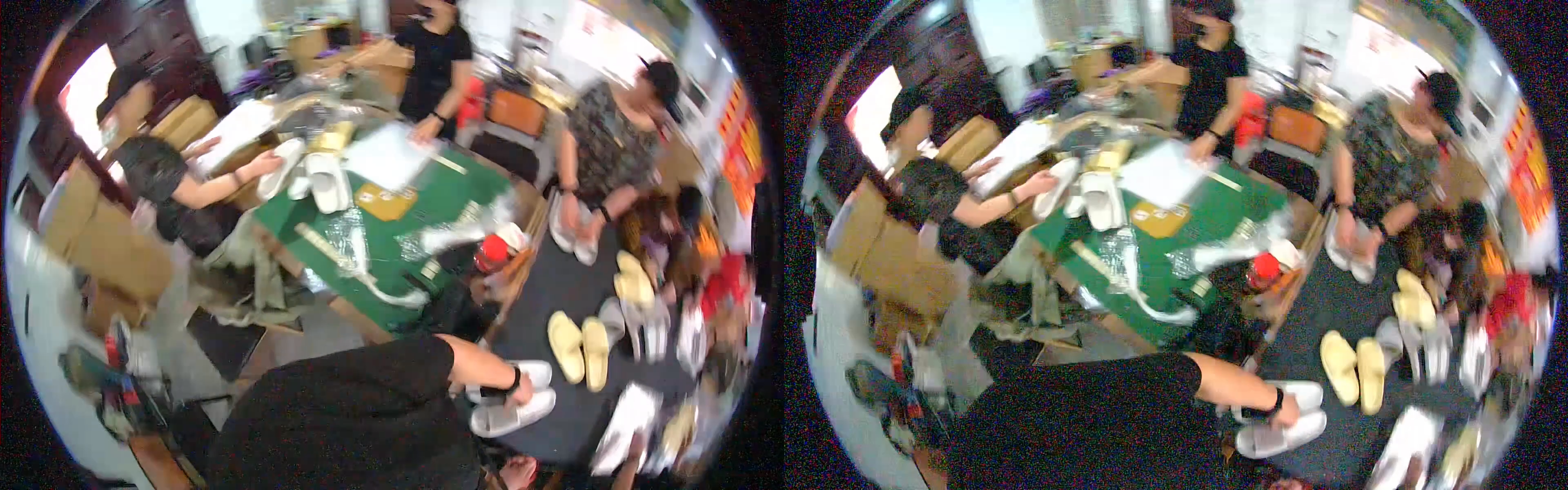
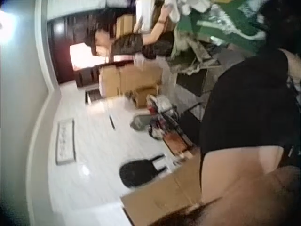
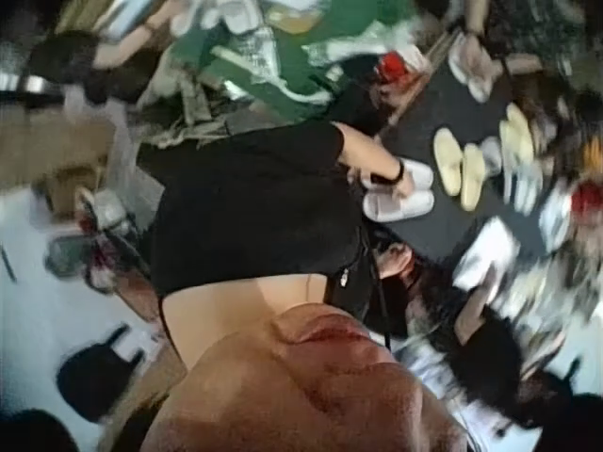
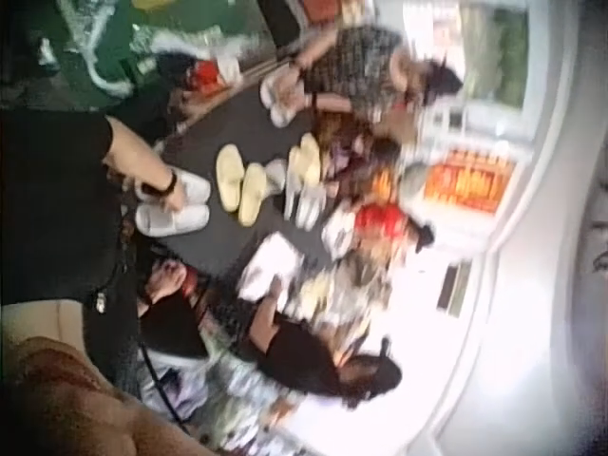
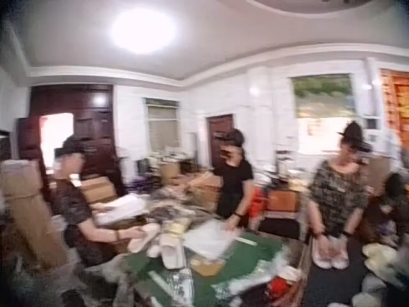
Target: The person is assembling and packing slippers in a manufacturing setting, including placing insoles into the slipper bodies and bagging the finished products.
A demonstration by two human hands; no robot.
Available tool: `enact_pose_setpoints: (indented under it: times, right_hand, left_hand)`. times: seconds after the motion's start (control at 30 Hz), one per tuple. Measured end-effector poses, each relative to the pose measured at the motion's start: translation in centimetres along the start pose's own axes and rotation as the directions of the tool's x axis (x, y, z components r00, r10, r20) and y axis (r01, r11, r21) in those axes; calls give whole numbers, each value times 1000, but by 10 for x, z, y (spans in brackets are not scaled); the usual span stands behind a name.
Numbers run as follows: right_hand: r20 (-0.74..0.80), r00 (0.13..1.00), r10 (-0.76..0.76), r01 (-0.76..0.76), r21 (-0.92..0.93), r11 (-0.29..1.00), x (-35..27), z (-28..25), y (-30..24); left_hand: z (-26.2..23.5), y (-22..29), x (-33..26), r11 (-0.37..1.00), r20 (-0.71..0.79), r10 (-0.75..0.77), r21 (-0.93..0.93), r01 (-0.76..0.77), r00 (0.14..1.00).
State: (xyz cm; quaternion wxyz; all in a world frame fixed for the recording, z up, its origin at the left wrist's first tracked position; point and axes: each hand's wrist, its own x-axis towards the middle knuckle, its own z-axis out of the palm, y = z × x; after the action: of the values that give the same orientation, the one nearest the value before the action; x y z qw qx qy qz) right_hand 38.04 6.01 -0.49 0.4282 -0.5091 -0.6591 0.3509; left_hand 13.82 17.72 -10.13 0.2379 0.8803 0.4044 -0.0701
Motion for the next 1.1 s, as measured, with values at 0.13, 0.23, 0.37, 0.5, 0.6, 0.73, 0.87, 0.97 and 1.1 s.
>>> enact_pose_setpoints:
  times: [0.13, 0.23, 0.37, 0.5, 0.6, 0.73, 0.87, 0.97, 1.1]
  right_hand:
    - [245, 882, 403, -448, 700, 556, 38, 14, 63]
    - [219, 954, 203, -263, 297, 918, 58, 29, 111]
    - [385, 906, -178, 215, -54, 975, 70, 67, 61]
    - [404, 914, 21, -248, 518, 819, 79, 95, 94]
    - [448, 873, 191, -412, 471, 780, 93, 115, 99]
    - [404, 912, 76, -242, 377, 894, 92, 106, 40]
    - [453, 890, 47, -245, 389, 888, 93, 90, 10]
    - [503, 834, 227, -434, 344, 832, 100, 87, 45]
    - [428, 875, 227, -394, 354, 848, 76, 72, 40]
  left_hand:
    - [-40, 19, -65, 966, -350, 39, -225, -124, 936]
    - [-63, 25, -133, 916, -469, -152, -398, -54, 870]
    - [-39, 26, -250, 783, -570, -515, -617, 80, 641]
    - [7, 53, -352, 564, -445, -825, -687, 458, 349]
    - [33, 90, -413, 340, -371, -926, -740, 580, 70]
    - [78, 86, -483, 238, -447, -869, -753, 613, -212]
    - [67, 55, -570, -203, -300, -761, -733, 650, -575]
    - [33, 41, -592, -312, -405, -672, -604, 733, -620]
    - [-102, 45, -513, 530, -613, -704, -789, 309, -359]
